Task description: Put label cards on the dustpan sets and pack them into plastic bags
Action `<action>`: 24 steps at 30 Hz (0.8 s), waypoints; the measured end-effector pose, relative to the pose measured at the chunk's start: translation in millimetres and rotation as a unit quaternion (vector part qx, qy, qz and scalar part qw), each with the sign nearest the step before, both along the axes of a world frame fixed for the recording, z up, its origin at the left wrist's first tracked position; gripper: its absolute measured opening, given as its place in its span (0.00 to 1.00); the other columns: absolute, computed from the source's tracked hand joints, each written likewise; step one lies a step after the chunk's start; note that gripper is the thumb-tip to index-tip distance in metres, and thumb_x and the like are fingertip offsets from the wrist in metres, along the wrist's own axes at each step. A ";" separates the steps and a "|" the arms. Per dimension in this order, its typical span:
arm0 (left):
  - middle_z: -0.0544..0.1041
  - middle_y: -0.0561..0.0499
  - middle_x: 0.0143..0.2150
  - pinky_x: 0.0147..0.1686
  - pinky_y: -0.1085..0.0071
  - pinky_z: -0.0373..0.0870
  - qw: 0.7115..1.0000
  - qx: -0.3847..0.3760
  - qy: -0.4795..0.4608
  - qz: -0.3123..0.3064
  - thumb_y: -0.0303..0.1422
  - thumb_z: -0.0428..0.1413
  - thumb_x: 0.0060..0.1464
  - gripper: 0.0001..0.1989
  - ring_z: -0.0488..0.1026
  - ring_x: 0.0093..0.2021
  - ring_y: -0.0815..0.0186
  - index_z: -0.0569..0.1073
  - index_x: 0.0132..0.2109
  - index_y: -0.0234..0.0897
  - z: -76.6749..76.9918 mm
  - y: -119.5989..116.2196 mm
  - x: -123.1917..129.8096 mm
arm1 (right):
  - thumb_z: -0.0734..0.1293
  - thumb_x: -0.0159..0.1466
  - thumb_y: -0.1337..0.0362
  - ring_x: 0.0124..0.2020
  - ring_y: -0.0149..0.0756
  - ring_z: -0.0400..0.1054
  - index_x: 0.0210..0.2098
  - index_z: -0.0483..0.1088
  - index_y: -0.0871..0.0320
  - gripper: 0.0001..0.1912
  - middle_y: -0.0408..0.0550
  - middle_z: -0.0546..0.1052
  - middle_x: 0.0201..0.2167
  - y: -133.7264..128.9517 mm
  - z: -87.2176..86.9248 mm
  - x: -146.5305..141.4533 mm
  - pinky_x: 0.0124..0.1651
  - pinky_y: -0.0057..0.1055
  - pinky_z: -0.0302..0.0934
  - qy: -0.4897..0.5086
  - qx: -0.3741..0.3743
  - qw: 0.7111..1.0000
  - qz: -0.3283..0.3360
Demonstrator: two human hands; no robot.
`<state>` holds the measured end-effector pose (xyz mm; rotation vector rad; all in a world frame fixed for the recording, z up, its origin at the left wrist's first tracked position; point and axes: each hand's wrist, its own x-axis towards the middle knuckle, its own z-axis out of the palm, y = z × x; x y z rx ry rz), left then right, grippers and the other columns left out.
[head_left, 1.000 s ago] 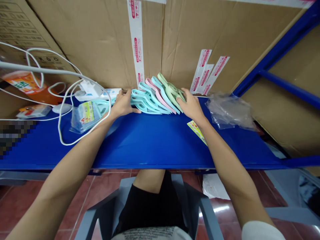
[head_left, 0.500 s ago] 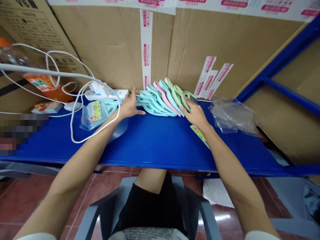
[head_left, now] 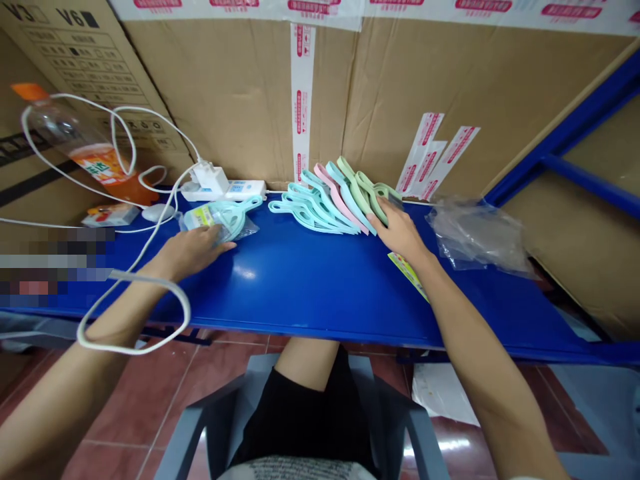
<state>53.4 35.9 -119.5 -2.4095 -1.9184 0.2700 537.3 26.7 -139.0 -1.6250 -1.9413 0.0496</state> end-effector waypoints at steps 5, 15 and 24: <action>0.86 0.29 0.56 0.54 0.41 0.78 0.999 0.014 0.046 0.027 0.55 0.35 0.76 0.39 0.83 0.58 0.30 0.72 0.75 0.37 30.4 -17.3 8.5 | 0.61 0.78 0.45 0.80 0.57 0.60 0.80 0.64 0.53 0.36 0.54 0.68 0.78 0.9 -1.8 2.3 0.80 0.62 0.56 -0.002 0.001 1.000 0.011; 0.89 0.40 0.41 0.46 0.59 0.77 0.994 -0.091 -0.007 -0.063 0.41 0.49 0.63 0.31 0.86 0.42 0.46 0.82 0.66 0.36 28.2 16.0 -50.0 | 0.60 0.77 0.46 0.79 0.61 0.62 0.78 0.66 0.63 0.38 0.61 0.67 0.78 -0.7 -1.6 0.0 0.80 0.60 0.58 -0.005 -0.002 1.000 -0.007; 0.69 0.36 0.79 0.77 0.50 0.60 0.975 -0.017 -0.135 -0.177 0.50 0.51 0.68 0.34 0.68 0.78 0.47 0.77 0.71 0.37 -8.5 26.4 -61.6 | 0.63 0.77 0.45 0.79 0.59 0.62 0.79 0.66 0.54 0.36 0.55 0.69 0.77 -0.1 -1.6 2.1 0.80 0.63 0.57 0.011 -0.001 1.000 0.007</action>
